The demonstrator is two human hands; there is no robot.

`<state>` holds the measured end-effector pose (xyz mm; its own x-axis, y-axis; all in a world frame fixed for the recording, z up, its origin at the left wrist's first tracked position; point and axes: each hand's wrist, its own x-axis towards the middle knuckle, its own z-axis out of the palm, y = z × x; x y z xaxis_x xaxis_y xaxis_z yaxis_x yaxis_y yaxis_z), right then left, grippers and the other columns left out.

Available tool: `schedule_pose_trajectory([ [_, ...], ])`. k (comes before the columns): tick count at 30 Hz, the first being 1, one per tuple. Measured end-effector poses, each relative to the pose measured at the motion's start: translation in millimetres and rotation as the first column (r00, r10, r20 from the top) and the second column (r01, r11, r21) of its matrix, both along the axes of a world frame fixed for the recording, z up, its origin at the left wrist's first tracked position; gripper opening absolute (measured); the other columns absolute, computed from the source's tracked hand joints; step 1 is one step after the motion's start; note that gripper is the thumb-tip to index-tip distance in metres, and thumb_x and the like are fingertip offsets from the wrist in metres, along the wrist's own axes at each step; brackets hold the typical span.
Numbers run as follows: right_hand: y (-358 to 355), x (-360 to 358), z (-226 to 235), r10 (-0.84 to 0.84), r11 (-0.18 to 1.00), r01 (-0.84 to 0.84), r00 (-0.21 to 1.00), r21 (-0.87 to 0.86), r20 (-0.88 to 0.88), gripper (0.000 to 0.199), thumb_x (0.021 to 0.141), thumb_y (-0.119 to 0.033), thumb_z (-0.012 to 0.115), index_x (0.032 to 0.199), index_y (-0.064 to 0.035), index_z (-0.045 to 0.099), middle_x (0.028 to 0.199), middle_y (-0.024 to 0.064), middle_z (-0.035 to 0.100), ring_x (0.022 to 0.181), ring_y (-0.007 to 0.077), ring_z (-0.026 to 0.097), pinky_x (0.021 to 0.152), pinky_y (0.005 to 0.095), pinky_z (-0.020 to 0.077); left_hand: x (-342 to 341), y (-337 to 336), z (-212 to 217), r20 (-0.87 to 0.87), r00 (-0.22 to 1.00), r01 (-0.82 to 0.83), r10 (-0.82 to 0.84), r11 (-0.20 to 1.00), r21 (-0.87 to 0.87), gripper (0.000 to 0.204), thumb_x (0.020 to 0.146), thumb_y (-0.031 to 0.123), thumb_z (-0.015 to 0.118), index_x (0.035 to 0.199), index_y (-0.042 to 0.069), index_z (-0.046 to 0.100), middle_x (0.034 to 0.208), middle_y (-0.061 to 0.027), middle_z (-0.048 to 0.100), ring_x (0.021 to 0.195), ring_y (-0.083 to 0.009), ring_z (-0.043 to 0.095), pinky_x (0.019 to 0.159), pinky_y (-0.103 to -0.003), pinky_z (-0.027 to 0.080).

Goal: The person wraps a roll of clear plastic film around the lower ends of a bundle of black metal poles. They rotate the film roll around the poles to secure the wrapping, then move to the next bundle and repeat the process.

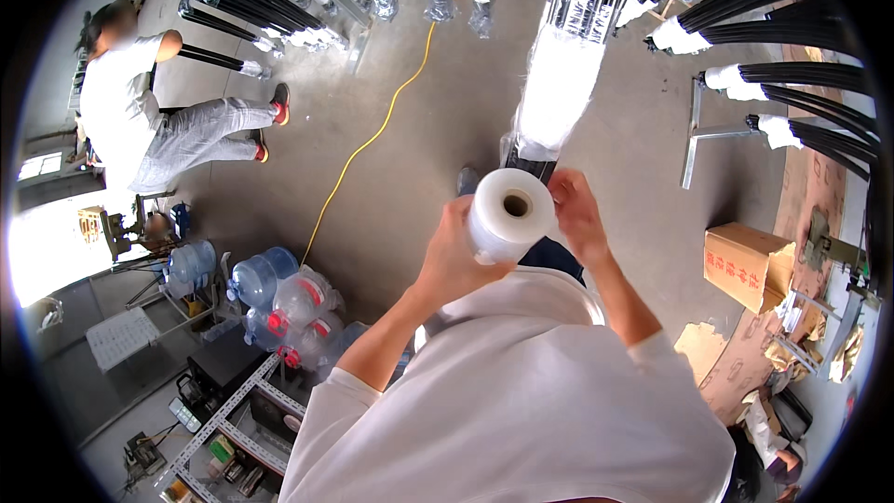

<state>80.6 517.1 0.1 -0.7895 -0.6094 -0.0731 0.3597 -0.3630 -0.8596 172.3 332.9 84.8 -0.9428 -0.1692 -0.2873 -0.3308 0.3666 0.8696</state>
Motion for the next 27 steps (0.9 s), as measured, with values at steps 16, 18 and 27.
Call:
schedule_pose_trajectory([
  [16,-16,72,56,-0.419,0.863,0.446,0.895,0.237,-0.156,0.084,0.053,-0.028,0.079,0.115,-0.0034,0.028,0.107,0.0101,0.04,0.102,0.0185,0.042,0.086,0.0343,0.0359,-92,-19,-13,-0.217,0.974,0.125,-0.058,0.944,0.307,0.058,0.078,0.033,0.058,0.124,0.003,0.041,0.115,-0.0114,0.053,0.109,-0.0196,0.047,0.096,-0.034,0.032],
  [18,-13,80,53,-0.439,0.843,0.46,0.888,0.279,-0.137,0.083,0.053,-0.029,0.08,0.113,-0.0031,0.029,0.106,0.0095,0.042,0.1,0.0185,0.044,0.085,0.0335,0.0375,-126,1,-25,-0.214,0.93,0.367,-0.299,0.787,0.495,0.048,0.077,0.023,0.062,0.116,0.002,0.047,0.11,-0.0119,0.056,0.107,-0.0186,0.05,0.093,-0.032,0.036],
  [27,90,-8,-32,-0.503,0.787,0.384,0.852,0.483,0.143,0.047,0.065,-0.015,0.069,0.101,0.0005,0.042,0.089,0.0121,0.055,0.078,0.0204,0.058,0.068,0.0341,0.0494,-123,12,-17,-0.217,0.865,0.462,-0.453,0.547,0.699,0.051,0.072,0.024,0.067,0.111,-0.004,0.05,0.102,-0.0147,0.059,0.096,-0.0207,0.057,0.086,-0.031,0.042],
])
